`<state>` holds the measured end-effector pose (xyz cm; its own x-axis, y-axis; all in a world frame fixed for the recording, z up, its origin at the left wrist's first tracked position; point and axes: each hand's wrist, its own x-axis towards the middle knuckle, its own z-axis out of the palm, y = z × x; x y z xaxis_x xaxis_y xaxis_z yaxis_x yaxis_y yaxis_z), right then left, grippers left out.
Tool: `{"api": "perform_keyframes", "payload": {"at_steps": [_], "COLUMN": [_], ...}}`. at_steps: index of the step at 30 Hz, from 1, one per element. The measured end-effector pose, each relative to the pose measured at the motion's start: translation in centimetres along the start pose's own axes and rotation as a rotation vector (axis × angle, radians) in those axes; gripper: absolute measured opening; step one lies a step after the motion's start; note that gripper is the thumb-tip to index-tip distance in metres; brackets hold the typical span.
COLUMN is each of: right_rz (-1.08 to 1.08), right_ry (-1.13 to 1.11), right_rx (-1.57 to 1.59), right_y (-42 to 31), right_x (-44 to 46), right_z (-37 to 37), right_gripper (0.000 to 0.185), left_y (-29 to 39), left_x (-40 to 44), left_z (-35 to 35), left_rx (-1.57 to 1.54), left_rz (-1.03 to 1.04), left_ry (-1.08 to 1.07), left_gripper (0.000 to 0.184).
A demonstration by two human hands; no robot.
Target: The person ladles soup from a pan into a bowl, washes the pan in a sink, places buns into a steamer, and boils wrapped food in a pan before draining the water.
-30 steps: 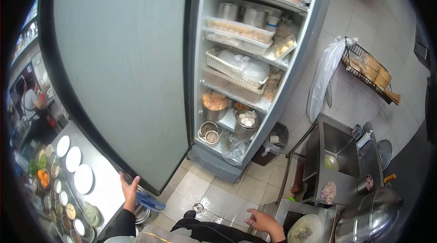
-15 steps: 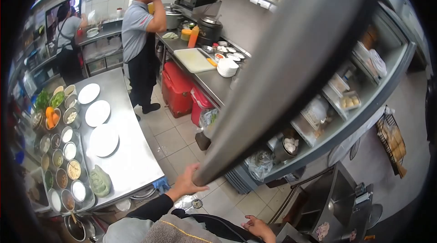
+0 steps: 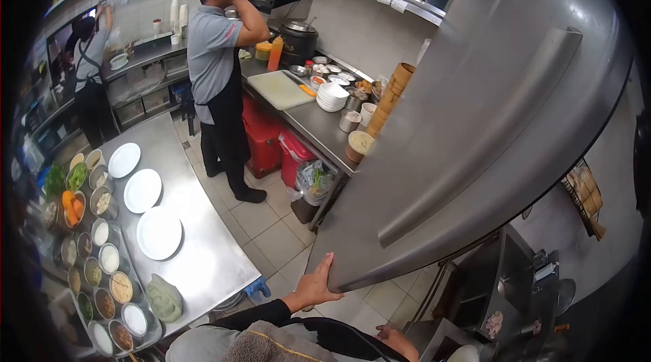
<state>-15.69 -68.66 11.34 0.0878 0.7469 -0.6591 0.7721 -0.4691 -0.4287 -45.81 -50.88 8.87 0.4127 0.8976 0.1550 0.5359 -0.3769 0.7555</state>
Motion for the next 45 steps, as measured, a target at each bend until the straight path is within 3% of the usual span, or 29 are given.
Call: {"api": "perform_keyframes", "payload": {"at_steps": [13,45], "right_rz": [-0.014,-0.002], "right_ry": [0.008,0.030], "right_rx": [0.044,0.070], "right_y": [-0.5,0.8], "right_x": [-0.6,-1.1], "right_z": [2.8,4.0], "right_gripper": [0.060,0.061], "left_y": [0.3,0.0], "left_x": [-0.1,-0.2], "left_z": [-1.0,-0.5], "left_rx": [-0.012,-0.006], "left_rz": [-0.113,-0.107], "left_ry": [-0.066,-0.044], "left_gripper": [0.119,0.115]}}
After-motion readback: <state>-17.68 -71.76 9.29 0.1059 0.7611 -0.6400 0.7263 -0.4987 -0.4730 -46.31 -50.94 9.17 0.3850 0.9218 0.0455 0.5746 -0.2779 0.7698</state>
